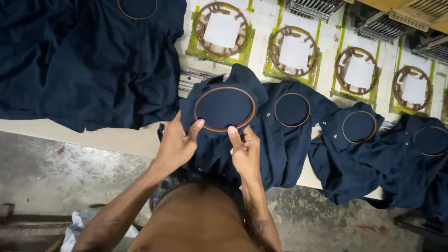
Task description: Hooping shirts and mounting them onto a multi-head industrial embroidery machine for production.
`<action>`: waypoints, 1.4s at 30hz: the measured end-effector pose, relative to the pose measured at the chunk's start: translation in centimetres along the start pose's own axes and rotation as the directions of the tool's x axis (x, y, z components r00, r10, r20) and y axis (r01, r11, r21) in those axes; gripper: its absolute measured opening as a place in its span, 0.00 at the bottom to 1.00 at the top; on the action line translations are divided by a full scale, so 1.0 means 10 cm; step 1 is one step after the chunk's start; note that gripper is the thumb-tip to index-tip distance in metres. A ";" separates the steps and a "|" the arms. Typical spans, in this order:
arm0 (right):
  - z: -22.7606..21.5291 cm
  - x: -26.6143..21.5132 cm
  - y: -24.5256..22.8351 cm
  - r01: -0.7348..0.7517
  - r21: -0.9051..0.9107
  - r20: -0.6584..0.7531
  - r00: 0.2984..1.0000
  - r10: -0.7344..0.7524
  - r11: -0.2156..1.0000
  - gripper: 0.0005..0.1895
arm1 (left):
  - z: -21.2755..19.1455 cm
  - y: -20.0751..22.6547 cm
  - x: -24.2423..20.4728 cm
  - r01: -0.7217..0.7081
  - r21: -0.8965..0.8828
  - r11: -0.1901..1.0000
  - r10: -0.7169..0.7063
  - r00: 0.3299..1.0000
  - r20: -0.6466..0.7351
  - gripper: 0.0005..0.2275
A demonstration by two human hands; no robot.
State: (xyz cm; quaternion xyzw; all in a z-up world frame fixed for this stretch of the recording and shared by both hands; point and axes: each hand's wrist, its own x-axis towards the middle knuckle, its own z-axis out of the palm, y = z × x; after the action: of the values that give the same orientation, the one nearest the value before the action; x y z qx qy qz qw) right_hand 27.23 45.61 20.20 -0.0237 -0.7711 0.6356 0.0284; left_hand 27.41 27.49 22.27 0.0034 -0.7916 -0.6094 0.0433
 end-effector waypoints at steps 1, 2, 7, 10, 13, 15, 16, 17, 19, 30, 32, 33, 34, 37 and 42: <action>0.03 0.01 -0.18 -0.002 0.032 -0.038 0.999 0.003 0.999 0.08 | 0.01 0.05 -0.04 0.003 0.004 1.000 -0.003 1.000 0.016 0.13; 0.06 0.02 -0.36 0.000 0.065 -0.079 0.997 0.005 0.998 0.08 | 0.01 0.11 -0.06 0.004 0.008 1.000 -0.004 0.999 0.033 0.13; -0.50 -0.02 0.53 -0.072 0.084 0.000 0.997 0.072 0.994 0.09 | -0.20 0.25 0.03 -0.106 0.013 0.994 0.100 0.965 0.242 0.14; -0.94 0.34 0.05 0.173 0.048 -0.039 0.984 -0.172 0.984 0.16 | -0.46 0.66 0.12 -0.190 -0.007 0.982 0.170 0.858 0.484 0.17; -1.19 0.56 -0.07 0.420 0.122 0.035 0.904 -0.427 0.899 0.35 | -0.58 1.14 0.35 -0.266 -0.087 0.960 0.251 0.683 0.686 0.18; -1.24 0.62 -0.01 0.428 0.153 0.203 0.869 -0.452 0.891 0.40 | -0.61 1.27 0.42 -0.307 -0.140 0.941 0.303 0.587 0.751 0.16; -1.24 0.71 0.00 0.421 0.199 0.460 0.757 -0.463 0.885 0.48 | -0.61 1.25 0.42 -0.352 -0.078 0.933 0.296 0.624 0.723 0.16; -1.24 0.80 0.01 0.403 0.235 0.680 0.582 -0.446 0.884 0.56 | -0.62 1.22 0.44 -0.392 -0.015 0.920 0.293 0.660 0.692 0.17; -1.31 0.66 -0.58 0.424 0.009 0.586 0.731 -0.349 0.906 0.37 | -0.61 1.14 0.41 -0.421 0.081 0.903 0.285 0.732 0.619 0.18; -0.82 0.20 -0.95 0.454 -0.260 0.081 0.890 -0.449 0.852 0.58 | -0.48 1.27 0.10 -0.457 0.209 0.865 0.426 0.887 0.176 0.15; -0.84 0.20 -0.93 0.176 -0.230 -0.075 0.977 -0.197 0.957 0.18 | -0.47 1.41 0.12 -0.665 -0.113 0.738 0.672 0.710 0.210 0.18; -0.72 0.13 -1.18 0.185 -0.229 -0.068 0.976 -0.205 0.956 0.18 | -0.45 1.41 0.13 -0.669 -0.107 0.736 0.675 0.710 0.203 0.18; -0.59 0.04 -1.41 0.428 -0.230 -0.073 0.888 -0.454 0.874 0.15 | -0.43 1.41 0.13 -0.690 -0.113 0.714 0.700 0.706 0.111 0.15; -0.27 0.25 -1.14 0.748 -0.184 -0.315 0.570 -0.759 0.638 0.20 | -0.41 1.14 0.26 -0.727 0.034 0.686 0.727 0.685 -0.044 0.11; -0.03 0.39 -0.64 0.671 -0.169 -0.797 0.338 -0.500 0.722 0.17 | -0.81 0.68 0.36 -0.710 0.141 0.690 0.685 0.703 0.188 0.13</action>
State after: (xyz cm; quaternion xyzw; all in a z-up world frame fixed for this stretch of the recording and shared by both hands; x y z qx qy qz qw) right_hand 23.32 45.01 26.60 -0.0239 -0.5618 0.5687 0.6003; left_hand 24.78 21.24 31.08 -0.3303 -0.7921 -0.4620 0.2235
